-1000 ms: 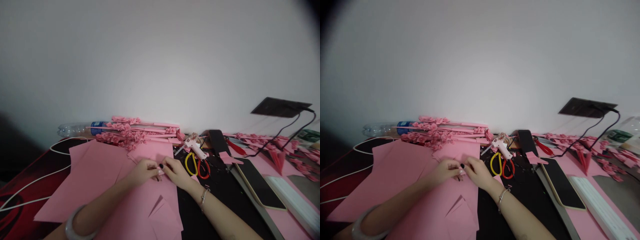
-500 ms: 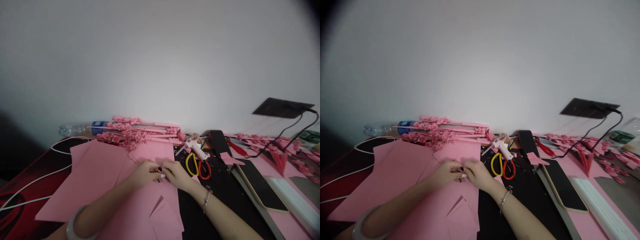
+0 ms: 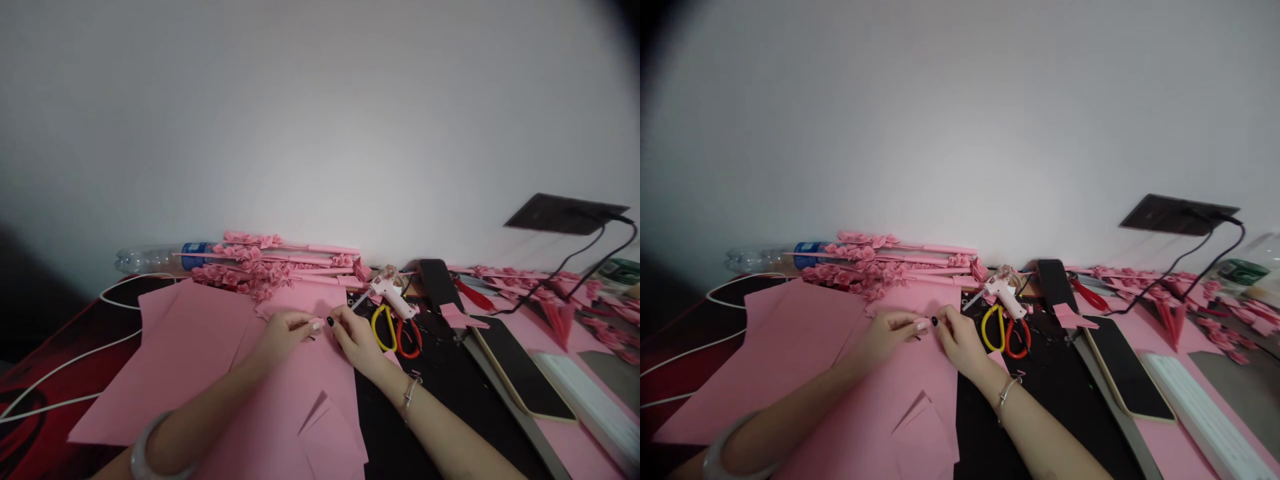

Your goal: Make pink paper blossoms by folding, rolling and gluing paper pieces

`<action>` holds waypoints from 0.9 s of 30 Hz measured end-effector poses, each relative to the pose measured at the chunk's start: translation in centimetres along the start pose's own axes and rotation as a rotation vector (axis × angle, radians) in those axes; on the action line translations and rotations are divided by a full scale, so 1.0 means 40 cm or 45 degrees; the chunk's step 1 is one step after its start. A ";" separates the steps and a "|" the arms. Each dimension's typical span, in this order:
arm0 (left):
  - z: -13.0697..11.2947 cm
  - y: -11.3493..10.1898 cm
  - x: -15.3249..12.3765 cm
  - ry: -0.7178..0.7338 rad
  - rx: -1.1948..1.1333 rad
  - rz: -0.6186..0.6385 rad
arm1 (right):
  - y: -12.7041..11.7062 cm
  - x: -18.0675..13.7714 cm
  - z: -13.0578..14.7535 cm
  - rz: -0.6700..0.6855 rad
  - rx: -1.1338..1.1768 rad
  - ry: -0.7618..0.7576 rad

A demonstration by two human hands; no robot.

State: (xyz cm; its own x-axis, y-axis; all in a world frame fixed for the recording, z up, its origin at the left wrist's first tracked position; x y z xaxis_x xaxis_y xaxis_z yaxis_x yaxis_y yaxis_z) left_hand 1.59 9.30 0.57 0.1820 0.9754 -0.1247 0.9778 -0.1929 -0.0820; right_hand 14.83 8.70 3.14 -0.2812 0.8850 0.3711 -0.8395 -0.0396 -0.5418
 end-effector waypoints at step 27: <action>0.030 0.016 0.006 0.007 -0.091 0.098 | 0.011 0.000 -0.010 0.005 0.152 0.081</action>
Point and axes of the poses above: each hand's wrist, its own x-axis towards the middle knuckle, its own y-axis out of the palm, z = x × y, the point moved 9 cm from there along x, towards the middle knuckle, and after that the axes turned 4 degrees about -z, right-handed, at the moved point
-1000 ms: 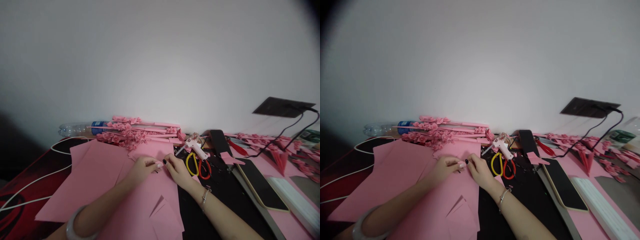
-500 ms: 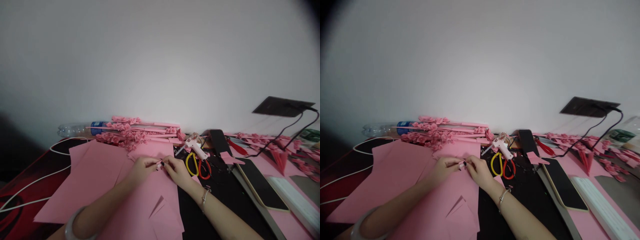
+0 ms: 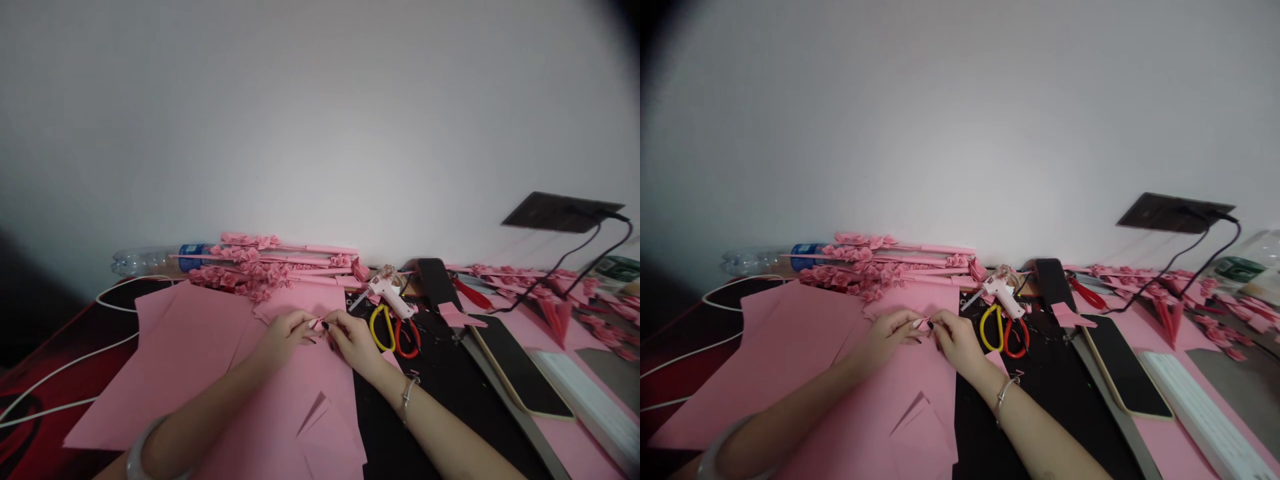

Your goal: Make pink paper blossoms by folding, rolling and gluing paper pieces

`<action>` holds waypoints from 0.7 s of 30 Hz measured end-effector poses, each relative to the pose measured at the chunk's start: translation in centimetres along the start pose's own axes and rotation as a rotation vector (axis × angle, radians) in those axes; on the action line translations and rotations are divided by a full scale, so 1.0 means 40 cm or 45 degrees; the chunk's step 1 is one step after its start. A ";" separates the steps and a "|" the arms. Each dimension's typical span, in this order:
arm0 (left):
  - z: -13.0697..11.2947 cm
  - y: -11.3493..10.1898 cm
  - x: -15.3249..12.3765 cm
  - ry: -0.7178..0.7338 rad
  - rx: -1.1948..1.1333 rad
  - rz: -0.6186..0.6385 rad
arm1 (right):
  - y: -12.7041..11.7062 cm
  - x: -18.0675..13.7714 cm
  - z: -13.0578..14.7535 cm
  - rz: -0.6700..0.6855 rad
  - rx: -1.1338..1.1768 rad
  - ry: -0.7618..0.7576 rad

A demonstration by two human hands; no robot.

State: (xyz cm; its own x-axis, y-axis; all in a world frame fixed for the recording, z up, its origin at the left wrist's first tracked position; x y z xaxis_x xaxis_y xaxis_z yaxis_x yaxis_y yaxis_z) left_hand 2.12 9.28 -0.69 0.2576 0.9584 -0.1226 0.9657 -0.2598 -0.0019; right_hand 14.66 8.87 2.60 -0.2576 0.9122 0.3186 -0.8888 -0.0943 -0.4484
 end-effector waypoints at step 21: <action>-0.038 -0.016 0.001 0.343 0.294 -0.099 | 0.009 0.000 -0.014 0.033 -0.011 0.032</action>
Point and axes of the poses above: each hand's wrist, its own x-axis towards the middle knuckle, its own y-axis out of the palm, z = x × y, the point moved 9 cm from there along x, towards the middle knuckle, and after that the axes turned 4 degrees about -z, right-handed, at the moved point
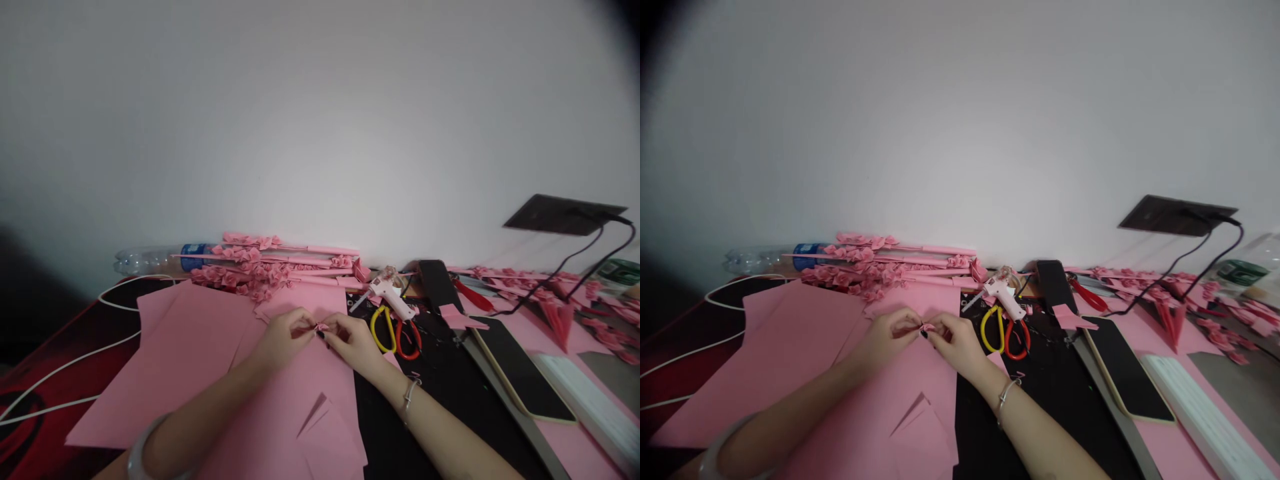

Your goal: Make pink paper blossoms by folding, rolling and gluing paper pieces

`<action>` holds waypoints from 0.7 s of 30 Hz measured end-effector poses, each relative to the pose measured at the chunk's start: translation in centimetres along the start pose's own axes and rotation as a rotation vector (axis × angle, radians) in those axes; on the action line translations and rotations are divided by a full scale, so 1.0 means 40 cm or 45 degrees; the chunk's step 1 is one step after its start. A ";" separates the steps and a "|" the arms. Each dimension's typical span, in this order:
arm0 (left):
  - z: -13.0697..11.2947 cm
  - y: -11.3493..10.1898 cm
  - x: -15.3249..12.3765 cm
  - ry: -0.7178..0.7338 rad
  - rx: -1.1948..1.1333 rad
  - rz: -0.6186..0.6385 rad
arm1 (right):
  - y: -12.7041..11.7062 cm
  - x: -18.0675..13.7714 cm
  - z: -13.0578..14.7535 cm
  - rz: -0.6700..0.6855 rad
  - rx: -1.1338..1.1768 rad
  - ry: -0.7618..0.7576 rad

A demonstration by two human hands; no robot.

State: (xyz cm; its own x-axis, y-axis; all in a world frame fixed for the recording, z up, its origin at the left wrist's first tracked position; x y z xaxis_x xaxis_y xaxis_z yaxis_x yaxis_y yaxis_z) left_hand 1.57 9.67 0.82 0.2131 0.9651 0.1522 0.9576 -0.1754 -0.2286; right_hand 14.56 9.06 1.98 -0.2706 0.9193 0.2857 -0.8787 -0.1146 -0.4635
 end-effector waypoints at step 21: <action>-0.028 -0.021 0.001 -0.039 0.172 -0.037 | 0.010 -0.001 0.036 0.114 -0.026 -0.105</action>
Point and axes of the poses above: each hand's wrist, its own x-axis towards the middle knuckle, its own y-axis out of the palm, z = x × y, the point moved 9 cm from there along x, towards the middle knuckle, and after that the axes turned 4 degrees about -z, right-handed, at the moved point
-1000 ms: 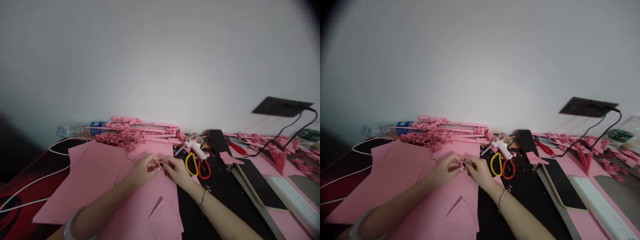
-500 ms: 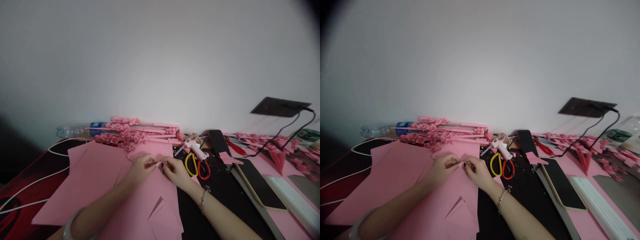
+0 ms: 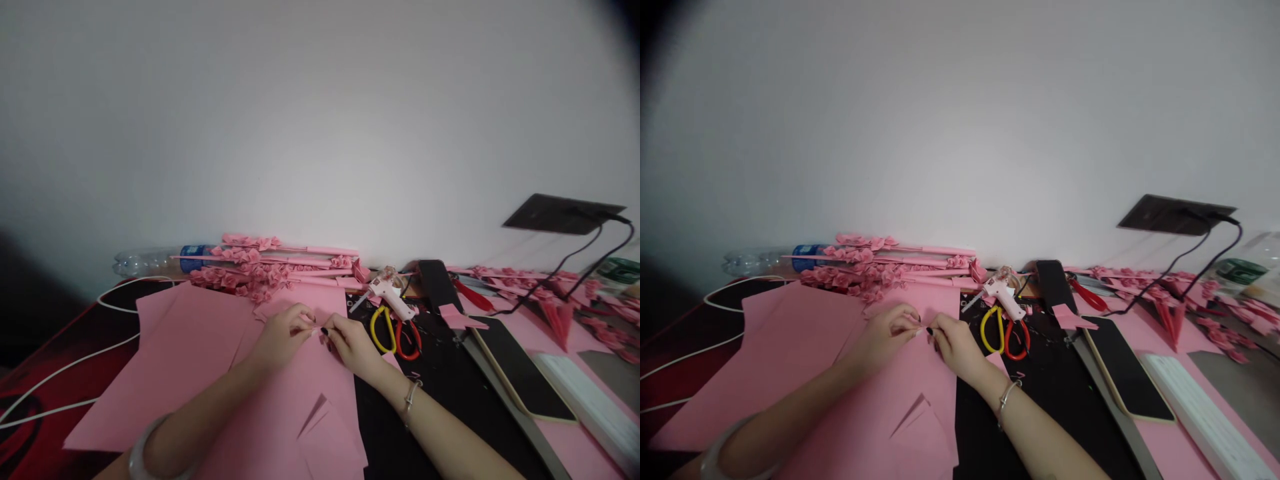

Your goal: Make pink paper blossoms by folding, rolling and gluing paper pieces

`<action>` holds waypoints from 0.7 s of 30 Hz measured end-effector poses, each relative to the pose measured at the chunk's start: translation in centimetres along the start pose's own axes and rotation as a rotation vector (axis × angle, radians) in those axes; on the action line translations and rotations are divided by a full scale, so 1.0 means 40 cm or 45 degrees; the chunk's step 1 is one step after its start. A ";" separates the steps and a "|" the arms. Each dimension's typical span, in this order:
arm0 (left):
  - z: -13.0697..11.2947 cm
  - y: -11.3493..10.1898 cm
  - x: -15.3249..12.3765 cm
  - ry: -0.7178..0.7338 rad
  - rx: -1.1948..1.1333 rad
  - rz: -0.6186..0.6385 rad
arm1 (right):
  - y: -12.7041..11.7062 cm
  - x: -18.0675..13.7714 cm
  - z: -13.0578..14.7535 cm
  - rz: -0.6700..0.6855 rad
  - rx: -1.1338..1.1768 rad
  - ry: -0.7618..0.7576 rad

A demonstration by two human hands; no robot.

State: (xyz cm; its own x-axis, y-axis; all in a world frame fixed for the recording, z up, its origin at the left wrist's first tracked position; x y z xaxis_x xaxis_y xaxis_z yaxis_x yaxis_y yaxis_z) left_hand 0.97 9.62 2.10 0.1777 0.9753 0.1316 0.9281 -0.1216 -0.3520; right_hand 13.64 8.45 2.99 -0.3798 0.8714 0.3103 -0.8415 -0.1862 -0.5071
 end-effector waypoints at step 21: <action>-0.017 0.005 -0.007 0.126 0.159 0.008 | -0.024 -0.002 -0.035 -0.157 -0.047 0.156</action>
State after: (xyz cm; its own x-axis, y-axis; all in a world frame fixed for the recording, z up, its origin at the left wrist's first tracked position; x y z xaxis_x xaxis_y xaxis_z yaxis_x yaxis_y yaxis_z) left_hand 1.33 9.20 2.62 0.2202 0.9508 0.2177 0.8800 -0.0974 -0.4648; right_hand 15.01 9.21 2.32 -0.2234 0.9357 0.2730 -0.8634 -0.0599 -0.5009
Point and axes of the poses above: each hand's wrist, its own x-axis towards the middle knuckle, its own y-axis out of the palm, z = x × y, the point moved 9 cm from there along x, towards the middle knuckle, and after that the axes turned 4 degrees about -z, right-handed, at the moved point
